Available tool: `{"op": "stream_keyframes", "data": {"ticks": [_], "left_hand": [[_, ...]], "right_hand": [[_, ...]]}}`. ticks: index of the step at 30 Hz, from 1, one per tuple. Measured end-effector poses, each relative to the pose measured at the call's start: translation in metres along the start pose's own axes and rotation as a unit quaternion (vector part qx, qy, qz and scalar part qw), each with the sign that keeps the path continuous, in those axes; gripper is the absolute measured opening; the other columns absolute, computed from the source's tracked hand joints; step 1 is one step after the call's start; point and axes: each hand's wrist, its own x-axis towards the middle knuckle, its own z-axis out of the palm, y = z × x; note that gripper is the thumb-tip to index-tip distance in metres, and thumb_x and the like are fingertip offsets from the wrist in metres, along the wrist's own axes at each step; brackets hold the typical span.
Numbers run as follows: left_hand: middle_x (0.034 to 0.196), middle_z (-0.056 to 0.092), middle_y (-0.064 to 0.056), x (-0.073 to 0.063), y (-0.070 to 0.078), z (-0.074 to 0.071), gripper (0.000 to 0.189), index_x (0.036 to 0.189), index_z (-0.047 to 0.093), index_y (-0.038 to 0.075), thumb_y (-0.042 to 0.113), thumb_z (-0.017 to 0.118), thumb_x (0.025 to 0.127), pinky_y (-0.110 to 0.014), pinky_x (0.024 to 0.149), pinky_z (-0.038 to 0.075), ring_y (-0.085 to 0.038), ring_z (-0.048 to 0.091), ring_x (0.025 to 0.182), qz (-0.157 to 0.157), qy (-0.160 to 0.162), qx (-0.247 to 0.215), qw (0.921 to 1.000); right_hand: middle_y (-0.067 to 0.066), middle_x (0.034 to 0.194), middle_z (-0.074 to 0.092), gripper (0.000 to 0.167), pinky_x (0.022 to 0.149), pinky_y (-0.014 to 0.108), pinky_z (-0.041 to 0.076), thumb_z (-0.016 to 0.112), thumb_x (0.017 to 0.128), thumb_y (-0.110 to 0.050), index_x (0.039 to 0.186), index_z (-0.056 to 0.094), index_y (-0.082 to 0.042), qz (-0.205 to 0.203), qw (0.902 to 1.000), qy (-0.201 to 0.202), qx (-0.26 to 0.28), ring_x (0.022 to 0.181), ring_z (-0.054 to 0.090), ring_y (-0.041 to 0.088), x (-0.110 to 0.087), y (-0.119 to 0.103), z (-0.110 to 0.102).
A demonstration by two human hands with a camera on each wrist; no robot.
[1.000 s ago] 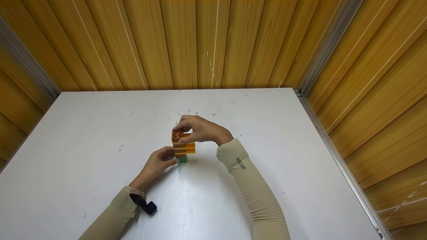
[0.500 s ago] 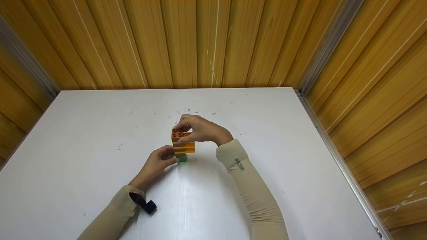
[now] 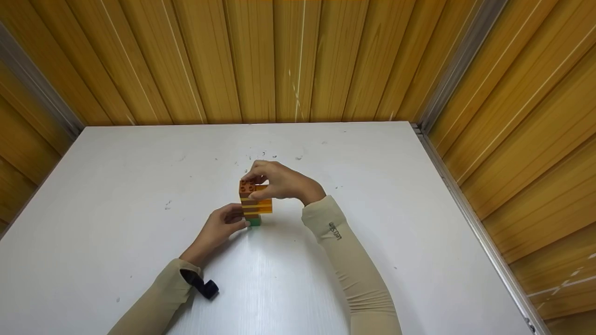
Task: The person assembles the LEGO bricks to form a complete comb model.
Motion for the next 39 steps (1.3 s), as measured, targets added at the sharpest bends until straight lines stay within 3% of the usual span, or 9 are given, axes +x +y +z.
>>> {"op": "stream_keyframes", "data": {"ticks": [10, 16, 25, 32, 39], "left_hand": [[0.123, 0.065, -0.007, 0.000, 0.001, -0.001, 0.037, 0.122, 0.062, 0.010, 0.005, 0.068, 0.085, -0.033, 0.104, 0.048, -0.022, 0.061, 0.117, -0.006, 0.002, 0.000, 1.0000], [0.123, 0.065, -0.009, 0.000, 0.000, 0.000, 0.037, 0.122, 0.062, 0.009, 0.004, 0.068, 0.085, -0.032, 0.102, 0.050, -0.024, 0.061, 0.116, 0.002, 0.002, -0.005, 1.0000], [0.123, 0.065, -0.006, -0.001, -0.001, 0.002, 0.037, 0.122, 0.062, 0.011, 0.006, 0.069, 0.086, -0.032, 0.103, 0.049, -0.021, 0.061, 0.116, -0.014, 0.001, 0.004, 0.9999], [0.122, 0.065, -0.005, -0.001, 0.000, 0.002, 0.038, 0.122, 0.062, 0.012, 0.005, 0.068, 0.086, -0.032, 0.103, 0.049, -0.020, 0.061, 0.116, -0.014, 0.001, -0.002, 0.9999], [0.123, 0.065, -0.007, 0.000, 0.001, 0.001, 0.038, 0.122, 0.062, 0.010, 0.004, 0.068, 0.085, -0.030, 0.102, 0.050, -0.021, 0.061, 0.116, -0.010, 0.003, -0.002, 0.9999]], "right_hand": [[0.009, 0.109, 0.060, 0.038, 0.098, 0.038, 0.053, 0.068, 0.085, -0.006, 0.123, 0.063, -0.003, 0.004, 0.9999, -0.005, -0.011, 0.108, 0.062, 0.024, 0.000, -0.001, -0.002], [0.010, 0.110, 0.060, 0.040, 0.100, 0.041, 0.052, 0.070, 0.086, -0.010, 0.124, 0.063, -0.003, -0.006, 0.9999, -0.008, -0.008, 0.111, 0.062, 0.025, -0.002, -0.002, -0.001], [0.010, 0.112, 0.061, 0.047, 0.100, 0.037, 0.052, 0.071, 0.087, -0.016, 0.131, 0.058, -0.004, -0.030, 0.9993, -0.003, -0.021, 0.111, 0.061, 0.024, -0.006, 0.001, 0.000], [0.008, 0.116, 0.063, 0.049, 0.100, 0.038, 0.052, 0.072, 0.086, -0.020, 0.131, 0.059, -0.004, -0.042, 0.9988, 0.017, -0.019, 0.112, 0.061, 0.023, -0.010, 0.007, -0.001], [0.008, 0.119, 0.063, 0.048, 0.099, 0.044, 0.052, 0.073, 0.085, -0.023, 0.129, 0.060, -0.008, -0.020, 0.9987, 0.040, -0.026, 0.112, 0.060, 0.025, -0.020, 0.015, -0.005]]}}
